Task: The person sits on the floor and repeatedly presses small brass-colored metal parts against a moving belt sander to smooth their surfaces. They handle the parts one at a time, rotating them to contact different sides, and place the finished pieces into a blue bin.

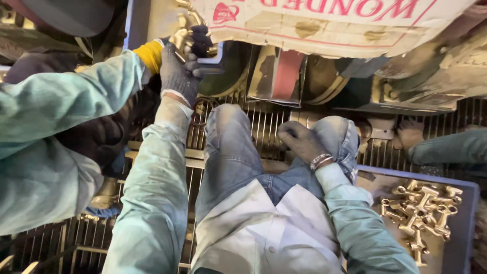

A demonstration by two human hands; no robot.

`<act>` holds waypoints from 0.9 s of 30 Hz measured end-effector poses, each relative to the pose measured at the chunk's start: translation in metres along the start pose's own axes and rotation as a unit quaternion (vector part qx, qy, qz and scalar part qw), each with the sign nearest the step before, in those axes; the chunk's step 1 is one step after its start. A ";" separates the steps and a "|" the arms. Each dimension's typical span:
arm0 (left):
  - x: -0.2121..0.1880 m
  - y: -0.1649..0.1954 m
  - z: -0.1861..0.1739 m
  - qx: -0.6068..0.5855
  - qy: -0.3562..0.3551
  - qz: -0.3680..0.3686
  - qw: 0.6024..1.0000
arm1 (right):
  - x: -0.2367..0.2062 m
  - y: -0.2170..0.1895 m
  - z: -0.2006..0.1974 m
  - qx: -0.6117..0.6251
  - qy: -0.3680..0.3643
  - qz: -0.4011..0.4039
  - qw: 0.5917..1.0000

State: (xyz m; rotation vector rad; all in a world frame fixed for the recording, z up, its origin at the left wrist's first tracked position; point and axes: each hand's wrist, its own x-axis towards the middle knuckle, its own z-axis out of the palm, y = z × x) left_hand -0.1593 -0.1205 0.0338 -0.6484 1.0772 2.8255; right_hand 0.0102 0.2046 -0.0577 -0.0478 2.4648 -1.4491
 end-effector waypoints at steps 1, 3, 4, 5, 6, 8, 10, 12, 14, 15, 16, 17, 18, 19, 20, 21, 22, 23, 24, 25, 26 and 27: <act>0.006 0.003 0.005 -0.010 -0.007 -0.008 1.000 | 0.002 0.001 -0.001 -0.010 -0.002 -0.014 1.000; 0.015 0.009 0.016 -0.022 -0.002 -0.039 0.999 | 0.005 0.001 -0.002 0.011 -0.011 0.017 1.000; 0.018 0.011 0.020 -0.027 0.012 -0.063 0.998 | 0.005 0.000 -0.003 0.043 -0.020 0.062 0.997; 0.021 0.013 0.023 -0.030 0.025 -0.087 0.995 | 0.006 0.000 -0.004 0.075 -0.027 0.105 0.991; 0.023 0.013 0.024 -0.012 0.003 -0.075 0.997 | 0.006 0.000 -0.004 0.077 -0.022 0.092 0.993; 0.023 0.010 0.024 0.023 -0.039 -0.052 0.998 | 0.007 0.000 -0.006 0.080 -0.013 0.068 0.994; 0.024 0.007 0.024 0.047 -0.020 -0.048 0.998 | 0.007 0.000 -0.007 0.088 -0.018 0.083 0.993; 0.027 0.004 0.024 0.078 -0.010 -0.043 0.996 | 0.008 0.000 -0.008 0.083 -0.020 0.088 0.992; 0.032 0.004 0.025 0.120 -0.013 -0.040 0.992 | 0.009 0.000 -0.009 0.070 -0.015 0.083 0.994; 0.035 0.005 0.025 0.106 -0.014 -0.040 0.993 | 0.009 -0.001 -0.009 0.064 -0.013 0.087 0.994; 0.038 0.006 0.024 0.091 -0.014 -0.040 0.995 | 0.010 -0.001 -0.009 0.059 -0.012 0.092 0.994; 0.040 0.007 0.023 0.077 -0.016 -0.040 0.996 | 0.010 -0.001 -0.009 0.053 -0.010 0.097 0.994; 0.042 0.007 0.020 0.083 -0.021 -0.027 0.996 | 0.010 -0.001 -0.009 0.063 -0.013 0.095 0.993; 0.042 0.008 0.017 0.089 -0.027 -0.013 0.996 | 0.010 -0.001 -0.009 0.073 -0.017 0.092 0.993; 0.042 0.009 0.012 0.096 -0.031 0.001 0.995 | 0.010 -0.001 -0.009 0.084 -0.022 0.091 0.992; 0.040 0.008 0.008 0.117 -0.027 0.018 0.993 | 0.011 0.000 -0.008 0.084 -0.024 0.089 0.992; 0.039 0.008 0.004 0.138 -0.024 0.038 0.989 | 0.011 0.000 -0.008 0.084 -0.025 0.084 0.993; 0.037 0.008 0.000 0.156 -0.021 0.058 0.986 | 0.011 0.000 -0.008 0.083 -0.027 0.079 0.993; 0.035 0.006 -0.004 0.157 -0.021 0.064 0.985 | 0.012 0.000 -0.007 0.093 -0.028 0.078 0.992; 0.031 0.003 -0.006 0.156 -0.021 0.070 0.985 | 0.012 0.001 -0.007 0.103 -0.030 0.078 0.991; 0.026 -0.001 -0.007 0.156 -0.020 0.076 0.985 | 0.013 0.000 -0.006 0.112 -0.032 0.076 0.990; 0.018 -0.008 -0.008 0.206 -0.007 0.063 0.977 | 0.014 0.000 -0.006 0.109 -0.036 0.091 0.989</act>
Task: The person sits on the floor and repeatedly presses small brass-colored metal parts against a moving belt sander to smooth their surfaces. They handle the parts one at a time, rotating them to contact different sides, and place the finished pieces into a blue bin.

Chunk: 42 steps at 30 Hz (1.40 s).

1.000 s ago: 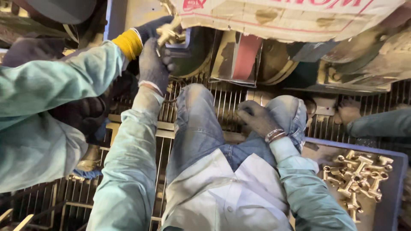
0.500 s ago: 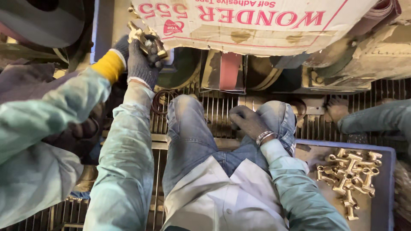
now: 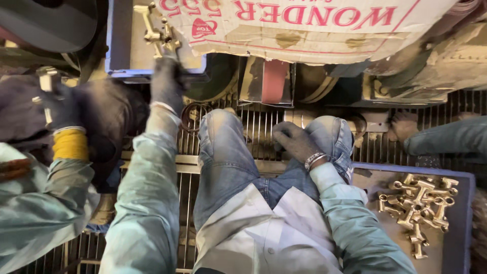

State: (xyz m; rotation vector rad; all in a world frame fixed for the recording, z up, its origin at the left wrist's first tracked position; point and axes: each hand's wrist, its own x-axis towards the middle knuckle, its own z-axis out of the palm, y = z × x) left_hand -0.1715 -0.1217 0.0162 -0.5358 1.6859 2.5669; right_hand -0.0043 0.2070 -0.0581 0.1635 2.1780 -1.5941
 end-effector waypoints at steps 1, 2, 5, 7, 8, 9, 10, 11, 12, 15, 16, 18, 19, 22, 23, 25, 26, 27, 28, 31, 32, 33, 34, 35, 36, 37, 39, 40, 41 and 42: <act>-0.012 -0.009 0.004 0.052 0.007 -0.016 0.999 | 0.001 -0.001 0.001 -0.002 -0.002 0.015 1.000; -0.025 -0.020 0.008 0.050 -0.044 -0.039 0.997 | 0.001 -0.002 0.001 -0.005 -0.003 0.030 1.000; -0.083 -0.074 0.022 0.024 -0.159 -0.061 0.985 | -0.003 -0.008 0.003 0.024 0.021 0.014 0.999; -0.109 -0.112 0.034 -0.016 -0.198 -0.187 0.962 | -0.010 -0.012 0.000 -0.056 0.104 -0.182 0.976; -0.120 -0.129 0.036 -0.006 -0.188 -0.228 0.955 | -0.018 -0.013 -0.002 -0.099 0.143 -0.270 0.947; -0.127 -0.144 0.038 0.007 -0.183 -0.271 0.945 | -0.028 -0.012 -0.006 -0.091 0.179 -0.264 0.943; -0.130 -0.156 0.041 0.024 -0.180 -0.313 0.932 | -0.037 -0.011 -0.010 -0.083 0.219 -0.259 0.937; -0.132 -0.164 0.040 0.119 -0.201 -0.267 0.935 | -0.049 -0.007 -0.017 -0.077 0.258 -0.251 0.930; -0.132 -0.168 0.038 0.210 -0.222 -0.214 0.928 | -0.064 0.000 -0.027 -0.088 0.305 -0.247 0.916; -0.132 -0.173 0.034 0.063 -0.216 -0.259 0.939 | -0.107 0.035 -0.053 -0.092 0.419 -0.193 0.883; -0.133 -0.173 0.033 0.032 -0.214 -0.267 0.939 | -0.121 0.053 -0.063 -0.072 0.442 -0.150 0.881; -0.137 -0.171 0.034 0.212 -0.302 -0.114 0.922 | -0.152 0.092 -0.080 -0.110 0.500 -0.027 0.858; -0.139 -0.170 0.037 0.279 -0.328 -0.050 0.901 | -0.167 0.111 -0.089 -0.167 0.529 0.053 0.830; -0.142 -0.164 0.044 0.458 -0.370 0.157 0.793 | -0.224 0.164 -0.102 -0.247 0.618 0.071 0.743; -0.143 -0.161 0.045 0.510 -0.374 0.222 0.742 | -0.243 0.177 -0.104 -0.348 0.629 0.067 0.692; -0.146 -0.160 0.051 0.398 -0.362 0.108 0.836 | -0.269 0.197 -0.109 -0.328 0.630 0.122 0.693; -0.146 -0.163 0.057 0.208 -0.321 -0.078 0.921 | -0.275 0.202 -0.113 -0.317 0.631 0.146 0.692; -0.147 -0.165 0.063 0.001 -0.256 -0.259 0.932 | -0.276 0.206 -0.116 -0.296 0.612 0.170 0.713; -0.148 -0.164 0.065 0.027 -0.238 -0.267 0.933 | -0.274 0.208 -0.118 -0.274 0.591 0.193 0.734; -0.151 -0.162 0.077 0.103 -0.198 -0.272 0.936 | -0.254 0.209 -0.128 -0.337 0.584 0.190 0.714; -0.152 -0.161 0.081 0.129 -0.193 -0.265 0.936 | -0.248 0.206 -0.131 -0.380 0.589 0.177 0.691; -0.153 -0.159 0.084 0.154 -0.188 -0.259 0.935 | -0.243 0.204 -0.133 -0.386 0.578 0.215 0.686; -0.155 -0.156 0.086 0.173 -0.186 -0.262 0.931 | -0.240 0.202 -0.134 -0.391 0.565 0.253 0.681; -0.155 -0.154 0.088 0.192 -0.184 -0.265 0.927 | -0.239 0.200 -0.135 -0.397 0.553 0.289 0.673; -0.156 -0.152 0.089 0.209 -0.183 -0.267 0.923 | -0.240 0.201 -0.136 -0.407 0.546 0.289 0.673; -0.157 -0.149 0.088 0.197 -0.184 -0.267 0.925 | -0.242 0.199 -0.136 -0.417 0.538 0.288 0.673; -0.158 -0.144 0.085 0.175 -0.187 -0.266 0.929 | -0.247 0.191 -0.133 -0.387 0.548 0.250 0.699; -0.158 -0.143 0.083 0.184 -0.181 -0.268 0.928 | -0.250 0.185 -0.130 -0.345 0.561 0.212 0.722; -0.158 -0.142 0.082 0.193 -0.176 -0.270 0.927 | -0.250 0.176 -0.128 -0.301 0.572 0.174 0.743; -0.159 -0.141 0.081 0.204 -0.170 -0.276 0.924 | -0.248 0.166 -0.125 -0.280 0.572 0.126 0.761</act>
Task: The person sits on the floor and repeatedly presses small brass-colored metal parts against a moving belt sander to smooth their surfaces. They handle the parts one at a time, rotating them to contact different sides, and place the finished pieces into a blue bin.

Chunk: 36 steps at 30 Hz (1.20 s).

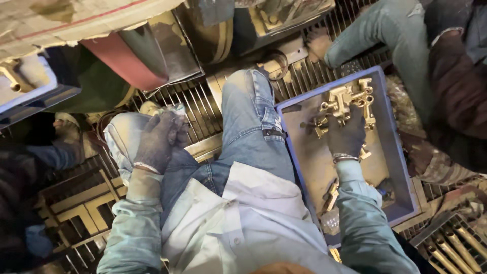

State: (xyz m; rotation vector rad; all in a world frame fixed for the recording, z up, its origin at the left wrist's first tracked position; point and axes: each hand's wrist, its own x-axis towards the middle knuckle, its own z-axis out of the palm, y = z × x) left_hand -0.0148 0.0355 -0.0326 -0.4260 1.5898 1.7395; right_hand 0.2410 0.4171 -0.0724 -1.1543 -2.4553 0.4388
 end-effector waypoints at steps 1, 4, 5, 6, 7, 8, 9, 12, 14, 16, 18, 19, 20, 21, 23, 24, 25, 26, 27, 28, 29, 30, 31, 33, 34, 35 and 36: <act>-0.001 0.000 0.001 -0.017 -0.033 0.004 0.999 | -0.004 -0.014 -0.003 0.048 0.000 -0.023 0.999; -0.006 0.002 0.020 0.020 -0.122 0.045 0.991 | -0.007 -0.075 -0.008 0.058 0.006 -0.166 0.984; -0.007 0.006 0.029 0.095 -0.143 0.073 0.982 | -0.007 -0.101 -0.006 0.043 0.007 -0.230 0.972; -0.013 0.008 0.037 0.107 -0.119 0.071 0.985 | -0.008 -0.128 -0.004 0.056 0.002 -0.278 0.959; -0.021 0.008 0.048 0.115 -0.092 0.068 0.987 | -0.009 -0.154 -0.003 0.070 -0.005 -0.329 0.942; -0.031 0.009 0.056 0.094 -0.107 0.105 0.984 | -0.011 -0.180 0.000 0.084 -0.010 -0.380 0.921; -0.041 0.011 0.061 0.075 -0.122 0.142 0.980 | -0.015 -0.205 0.003 0.089 -0.013 -0.408 0.909; -0.059 0.025 0.058 -0.057 0.002 0.059 0.997 | -0.025 -0.257 0.009 0.104 -0.035 -0.452 0.885; -0.068 0.032 0.036 -0.058 0.009 0.132 0.989 | -0.025 -0.274 0.011 0.119 -0.068 -0.436 0.890; -0.072 0.036 0.011 -0.084 0.011 0.167 0.982 | -0.018 -0.281 0.015 0.312 -0.235 -0.289 0.874; -0.069 0.036 -0.011 -0.136 0.008 0.165 0.977 | -0.004 -0.283 0.022 0.333 -0.352 -0.242 0.841; -0.066 0.034 -0.018 -0.153 -0.002 0.157 0.976 | 0.003 -0.282 0.028 0.268 -0.385 -0.275 0.839; -0.063 0.031 -0.025 -0.169 -0.014 0.147 0.974 | 0.008 -0.281 0.034 0.200 -0.413 -0.303 0.835; -0.059 0.029 -0.030 -0.184 -0.029 0.136 0.973 | 0.011 -0.281 0.042 0.332 -0.496 -0.166 0.785; -0.040 0.028 -0.038 -0.135 -0.038 0.149 0.979 | 0.016 -0.281 0.060 0.543 -0.591 0.128 0.583; -0.028 0.030 -0.041 -0.109 -0.045 0.155 0.981 | 0.017 -0.282 0.071 0.551 -0.583 0.136 0.582; -0.017 0.029 -0.043 -0.109 -0.033 0.140 0.984 | 0.018 -0.282 0.081 0.556 -0.575 0.146 0.582; -0.005 0.028 -0.042 -0.108 -0.022 0.124 0.986 | 0.017 -0.282 0.091 0.562 -0.567 0.157 0.582; 0.007 0.027 -0.042 -0.105 -0.011 0.108 0.988 | 0.017 -0.282 0.101 0.571 -0.562 0.167 0.574; 0.017 0.025 -0.041 -0.111 0.000 0.104 0.988 | 0.018 -0.280 0.109 0.580 -0.559 0.177 0.566; 0.027 0.023 -0.039 -0.116 0.011 0.099 0.988 | 0.019 -0.279 0.117 0.587 -0.554 0.189 0.559; 0.034 0.020 -0.038 -0.121 0.022 0.091 0.988 | 0.020 -0.278 0.123 0.592 -0.549 0.196 0.557; 0.041 0.017 -0.036 -0.117 0.042 0.100 0.987 | 0.021 -0.277 0.129 0.596 -0.544 0.203 0.555; 0.052 0.014 -0.034 -0.108 0.079 0.123 0.983 | 0.023 -0.279 0.137 0.599 -0.532 0.214 0.559; 0.056 0.013 -0.035 -0.119 0.078 0.127 0.982 | 0.023 -0.282 0.140 0.597 -0.528 0.220 0.563; 0.060 0.013 -0.036 -0.131 0.077 0.131 0.980 | 0.023 -0.285 0.142 0.594 -0.524 0.226 0.567; 0.062 0.013 -0.037 -0.144 0.078 0.136 0.977 | 0.022 -0.288 0.142 0.593 -0.518 0.209 0.580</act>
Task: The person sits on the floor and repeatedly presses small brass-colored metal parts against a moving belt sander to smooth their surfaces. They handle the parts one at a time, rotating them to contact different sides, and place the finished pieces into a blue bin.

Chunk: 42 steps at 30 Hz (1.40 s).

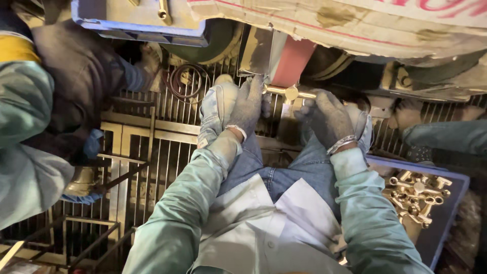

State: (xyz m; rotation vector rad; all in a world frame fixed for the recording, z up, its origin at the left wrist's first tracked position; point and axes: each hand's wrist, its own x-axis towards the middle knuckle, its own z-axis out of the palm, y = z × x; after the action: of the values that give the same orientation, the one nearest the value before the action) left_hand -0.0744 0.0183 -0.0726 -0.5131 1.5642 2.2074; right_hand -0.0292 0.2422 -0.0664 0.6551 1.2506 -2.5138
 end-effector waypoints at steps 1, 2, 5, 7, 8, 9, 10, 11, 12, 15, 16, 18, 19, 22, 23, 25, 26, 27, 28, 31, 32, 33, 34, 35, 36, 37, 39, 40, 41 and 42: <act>0.003 0.000 -0.001 -0.008 -0.003 -0.009 1.000 | 0.000 0.000 0.004 -0.016 0.000 -0.015 1.000; 0.005 -0.001 -0.003 -0.015 -0.006 -0.019 1.000 | -0.002 0.000 0.008 -0.031 0.001 -0.030 0.999; 0.015 -0.004 -0.003 -0.062 0.006 -0.077 0.995 | -0.011 -0.001 0.022 -0.097 0.044 -0.054 0.993; 0.025 -0.009 0.000 -0.102 0.014 -0.127 0.987 | -0.018 -0.001 0.030 -0.159 0.088 -0.082 0.980; 0.031 -0.012 0.002 -0.124 0.014 -0.152 0.981 | -0.020 -0.001 0.034 -0.190 0.109 -0.096 0.971; 0.037 -0.016 0.005 -0.145 0.013 -0.177 0.973 | -0.022 0.001 0.037 -0.218 0.114 -0.114 0.963; 0.042 -0.020 0.008 -0.164 0.019 -0.195 0.967 | -0.024 0.002 0.040 -0.245 0.118 -0.134 0.953; 0.047 -0.025 0.011 -0.182 0.024 -0.212 0.960 | -0.024 0.003 0.042 -0.273 0.121 -0.154 0.942; 0.051 -0.029 0.013 -0.201 0.029 -0.229 0.952 | -0.025 0.005 0.044 -0.277 0.116 -0.169 0.939; 0.061 -0.040 0.019 -0.236 0.032 -0.250 0.939 | -0.024 0.009 0.050 -0.293 0.111 -0.213 0.925; 0.063 -0.042 0.022 -0.232 0.039 -0.253 0.938 | -0.023 0.010 0.053 -0.301 0.117 -0.228 0.918; 0.066 -0.044 0.028 -0.225 0.052 -0.257 0.938 | -0.022 0.013 0.060 -0.368 0.119 -0.283 0.878; 0.067 -0.043 0.031 -0.216 0.056 -0.255 0.941 | -0.022 0.013 0.065 -0.424 0.114 -0.321 0.839; 0.067 -0.038 0.041 -0.218 0.052 -0.255 0.941 | -0.021 0.017 0.078 -0.412 0.166 -0.252 0.860; 0.066 -0.037 0.045 -0.242 0.044 -0.260 0.934 | -0.021 0.017 0.081 -0.375 0.192 -0.196 0.885; 0.063 -0.033 0.047 -0.247 0.033 -0.267 0.931 | -0.022 0.016 0.082 -0.380 0.185 -0.216 0.880; 0.059 -0.032 0.046 -0.229 0.032 -0.270 0.935 | -0.025 0.015 0.081 -0.383 0.183 -0.223 0.878; 0.056 -0.030 0.044 -0.211 0.030 -0.271 0.939 | -0.028 0.014 0.078 -0.454 0.192 -0.291 0.820; 0.051 -0.025 0.039 -0.223 -0.009 -0.260 0.940 | -0.031 0.010 0.073 -0.518 0.197 -0.359 0.751; 0.017 -0.015 0.008 -0.218 -0.096 -0.233 0.943 | -0.045 0.005 0.057 -0.335 0.188 -0.288 0.877; 0.006 -0.008 -0.007 -0.185 -0.110 -0.219 0.952 | -0.048 0.005 0.053 -0.195 0.169 -0.209 0.943; -0.006 -0.001 -0.020 -0.152 -0.123 -0.208 0.958 | -0.050 0.006 0.051 -0.205 0.150 -0.193 0.948; -0.019 0.004 -0.032 -0.122 -0.124 -0.165 0.971 | -0.051 0.007 0.050 -0.216 0.129 -0.176 0.952; -0.030 0.011 -0.044 -0.092 -0.125 -0.119 0.981 | -0.051 0.009 0.050 -0.228 0.107 -0.160 0.955; -0.038 0.017 -0.051 -0.060 -0.125 -0.073 0.988 | -0.048 0.012 0.053 -0.232 0.088 -0.156 0.956; -0.043 0.022 -0.055 -0.068 -0.116 -0.065 0.989 | -0.044 0.015 0.056 -0.237 0.068 -0.151 0.957; -0.047 0.030 -0.061 -0.083 -0.098 -0.049 0.991 | -0.032 0.019 0.063 -0.245 0.046 -0.140 0.958; -0.047 0.033 -0.063 -0.088 -0.092 -0.049 0.991 | -0.025 0.020 0.067 -0.248 0.046 -0.135 0.958; -0.046 0.034 -0.064 -0.095 -0.085 -0.050 0.991 | -0.018 0.021 0.069 -0.252 0.047 -0.128 0.958; -0.042 0.034 -0.065 -0.102 -0.079 -0.051 0.990 | -0.010 0.022 0.071 -0.244 0.069 -0.110 0.961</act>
State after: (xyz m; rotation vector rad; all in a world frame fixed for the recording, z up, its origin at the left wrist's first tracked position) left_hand -0.0504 -0.0574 -0.0443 -0.4527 1.2136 2.2811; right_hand -0.0309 0.1721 -0.0391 0.6006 1.9980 -2.2010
